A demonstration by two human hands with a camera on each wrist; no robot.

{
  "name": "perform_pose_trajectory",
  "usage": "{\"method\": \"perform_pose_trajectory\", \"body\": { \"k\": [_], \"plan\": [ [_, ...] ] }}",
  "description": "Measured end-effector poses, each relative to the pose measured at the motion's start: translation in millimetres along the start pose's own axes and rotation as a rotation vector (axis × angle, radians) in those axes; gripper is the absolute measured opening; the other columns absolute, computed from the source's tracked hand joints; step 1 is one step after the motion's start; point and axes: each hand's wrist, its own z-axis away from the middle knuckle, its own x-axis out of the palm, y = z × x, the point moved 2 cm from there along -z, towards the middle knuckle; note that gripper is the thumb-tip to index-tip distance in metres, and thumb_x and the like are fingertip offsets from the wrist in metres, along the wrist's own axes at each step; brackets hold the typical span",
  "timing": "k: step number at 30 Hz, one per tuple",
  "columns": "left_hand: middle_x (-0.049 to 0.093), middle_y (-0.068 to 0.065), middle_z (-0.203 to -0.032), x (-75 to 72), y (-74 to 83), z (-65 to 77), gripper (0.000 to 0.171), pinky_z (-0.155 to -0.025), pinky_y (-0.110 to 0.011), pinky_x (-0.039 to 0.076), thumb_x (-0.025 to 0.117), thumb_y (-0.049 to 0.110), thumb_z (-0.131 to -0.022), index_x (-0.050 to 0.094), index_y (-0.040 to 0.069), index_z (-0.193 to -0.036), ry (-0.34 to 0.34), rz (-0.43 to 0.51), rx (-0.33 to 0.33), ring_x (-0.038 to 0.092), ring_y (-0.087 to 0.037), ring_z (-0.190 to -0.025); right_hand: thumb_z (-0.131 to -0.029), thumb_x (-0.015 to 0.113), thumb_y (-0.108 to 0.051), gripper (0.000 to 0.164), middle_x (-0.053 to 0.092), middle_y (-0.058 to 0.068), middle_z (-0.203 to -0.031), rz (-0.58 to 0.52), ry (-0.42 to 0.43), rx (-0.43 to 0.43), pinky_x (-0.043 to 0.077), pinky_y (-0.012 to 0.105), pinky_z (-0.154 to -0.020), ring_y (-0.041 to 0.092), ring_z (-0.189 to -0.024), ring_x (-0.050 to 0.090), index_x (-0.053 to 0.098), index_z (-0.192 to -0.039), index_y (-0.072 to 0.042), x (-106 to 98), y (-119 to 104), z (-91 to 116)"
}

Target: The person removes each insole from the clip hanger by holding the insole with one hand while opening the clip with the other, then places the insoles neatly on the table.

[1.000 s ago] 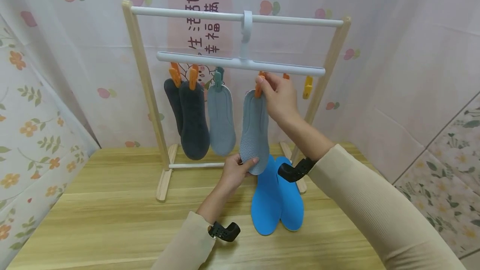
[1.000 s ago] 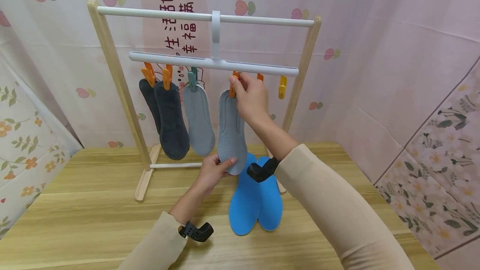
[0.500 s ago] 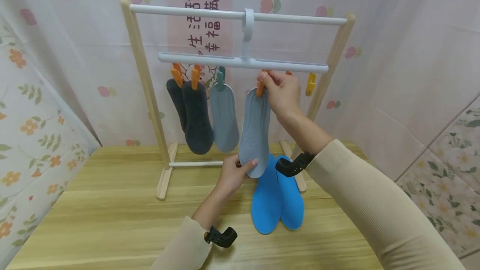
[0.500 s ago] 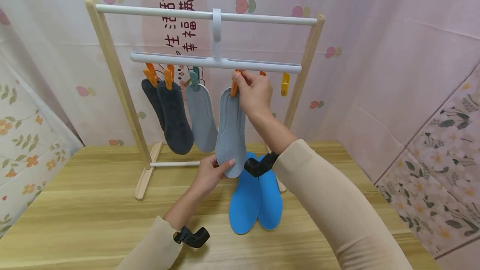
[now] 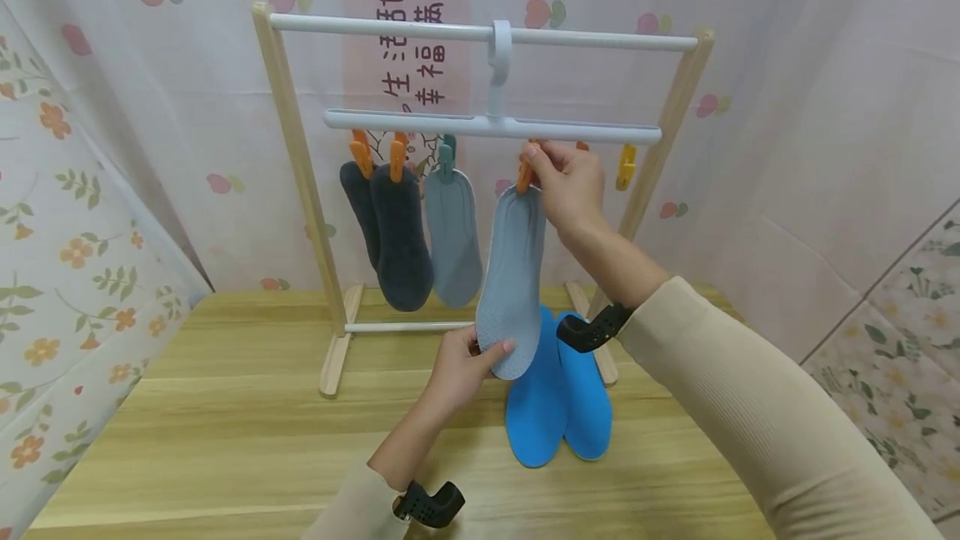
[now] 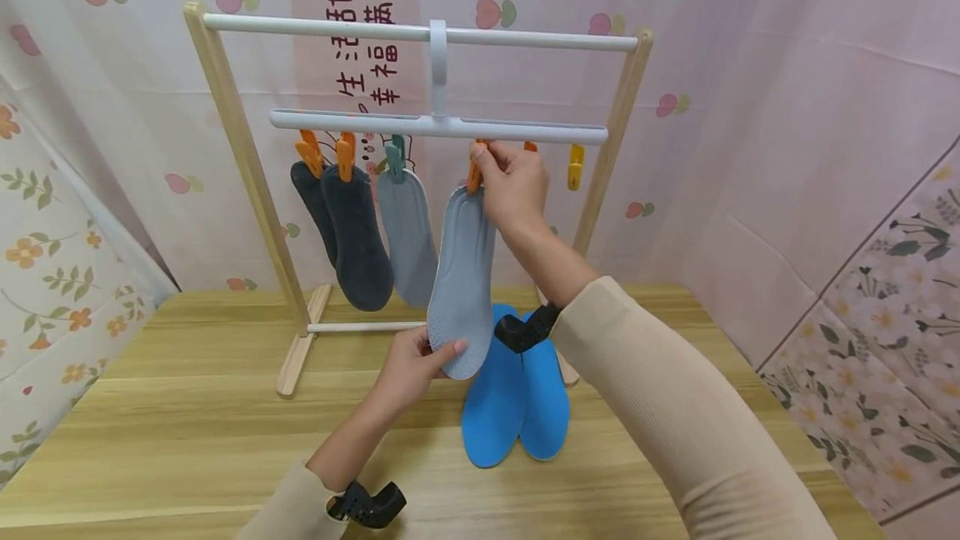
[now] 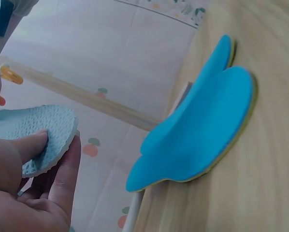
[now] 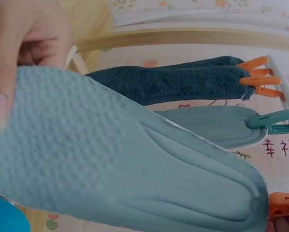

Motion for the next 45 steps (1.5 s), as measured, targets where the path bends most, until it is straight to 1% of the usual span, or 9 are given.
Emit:
{"method": "perform_pose_trajectory", "body": {
  "k": [3, 6, 14, 18, 25, 29, 36, 41, 45],
  "plan": [
    [0.073, -0.023, -0.106, -1.3, -0.6, 7.3, 0.026, -0.069, -0.035, 0.061, 0.071, 0.017, -0.096, 0.071, -0.004, -0.111, -0.010, -0.027, 0.005, 0.069, -0.017, -0.087, -0.101, 0.063, -0.023, 0.028, 0.066, 0.000, -0.073, -0.025, -0.006, -0.009, 0.057, 0.029, -0.098, 0.010, -0.081, 0.064, 0.075, -0.110, 0.001, 0, -1, -1],
    [0.073, -0.023, -0.105, -3.9, -4.9, 13.4, 0.027, -0.068, -0.036, 0.060, 0.071, 0.017, -0.095, 0.071, -0.006, -0.111, -0.024, -0.043, -0.016, 0.068, -0.016, -0.085, -0.101, 0.063, -0.022, 0.028, 0.063, -0.001, -0.064, -0.034, -0.014, -0.015, 0.057, 0.030, -0.098, 0.012, -0.078, 0.062, 0.074, -0.106, 0.002, -1, -2, -2],
    [0.074, -0.021, -0.103, -14.9, -21.6, 25.9, 0.029, -0.068, -0.035, 0.062, 0.071, 0.012, -0.094, 0.068, -0.011, -0.111, -0.074, -0.053, -0.182, 0.070, -0.017, -0.085, -0.102, 0.061, -0.027, 0.032, 0.066, 0.001, -0.077, 0.047, -0.019, -0.007, 0.056, 0.029, -0.099, 0.013, -0.087, 0.063, 0.074, -0.116, -0.002, -6, -1, -2],
    [0.074, -0.021, -0.097, -17.6, -26.4, 30.8, 0.027, -0.065, -0.037, 0.063, 0.071, 0.010, -0.094, 0.067, -0.013, -0.109, -0.106, -0.055, -0.232, 0.072, -0.020, -0.082, -0.102, 0.061, -0.029, 0.032, 0.067, 0.004, -0.079, 0.063, -0.023, -0.001, 0.056, 0.029, -0.100, 0.013, -0.090, 0.063, 0.074, -0.116, -0.004, -6, -2, -1],
    [0.075, -0.016, -0.094, -17.3, -32.9, 34.2, 0.026, -0.064, -0.034, 0.063, 0.071, 0.008, -0.094, 0.068, -0.014, -0.108, -0.113, -0.052, -0.297, 0.072, -0.018, -0.081, -0.101, 0.061, -0.030, 0.031, 0.069, 0.005, -0.079, 0.084, -0.040, -0.014, 0.056, 0.028, -0.097, 0.012, -0.094, 0.062, 0.074, -0.115, -0.004, -4, -1, -1],
    [0.075, -0.018, -0.096, -16.0, -37.1, 35.3, 0.025, -0.065, -0.035, 0.063, 0.070, 0.006, -0.093, 0.067, -0.014, -0.108, -0.116, -0.045, -0.308, 0.073, -0.019, -0.083, -0.102, 0.061, -0.030, 0.032, 0.069, 0.007, -0.079, 0.103, -0.044, -0.027, 0.055, 0.029, -0.097, 0.012, -0.097, 0.062, 0.073, -0.114, -0.003, -5, -1, -1],
    [0.074, -0.022, -0.093, -14.2, -43.3, 36.6, 0.024, -0.064, -0.039, 0.063, 0.070, 0.002, -0.092, 0.066, -0.018, -0.106, -0.103, -0.065, -0.310, 0.073, -0.023, -0.082, -0.102, 0.062, -0.032, 0.035, 0.075, 0.013, -0.109, 0.134, -0.067, -0.015, 0.054, 0.034, -0.102, 0.015, -0.108, 0.065, 0.071, -0.124, -0.007, -5, 0, -1],
    [0.074, -0.024, -0.091, -12.0, -43.9, 38.6, 0.024, -0.062, -0.038, 0.063, 0.072, 0.002, -0.091, 0.067, -0.017, -0.104, -0.112, -0.092, -0.291, 0.075, -0.026, -0.080, -0.102, 0.062, -0.031, 0.036, 0.075, 0.015, -0.115, 0.136, -0.076, -0.012, 0.054, 0.036, -0.103, 0.016, -0.110, 0.064, 0.070, -0.126, -0.006, -4, 0, -1],
    [0.073, -0.017, -0.080, -9.9, -42.7, 39.6, 0.023, -0.053, -0.032, 0.060, 0.074, 0.007, -0.090, 0.068, -0.013, -0.099, -0.114, -0.160, -0.287, 0.071, -0.017, -0.063, -0.102, 0.062, -0.033, 0.037, 0.074, 0.014, -0.120, 0.144, -0.084, -0.002, 0.053, 0.037, -0.103, 0.017, -0.113, 0.064, 0.069, -0.128, -0.008, -5, 0, -1]
  ]
}}
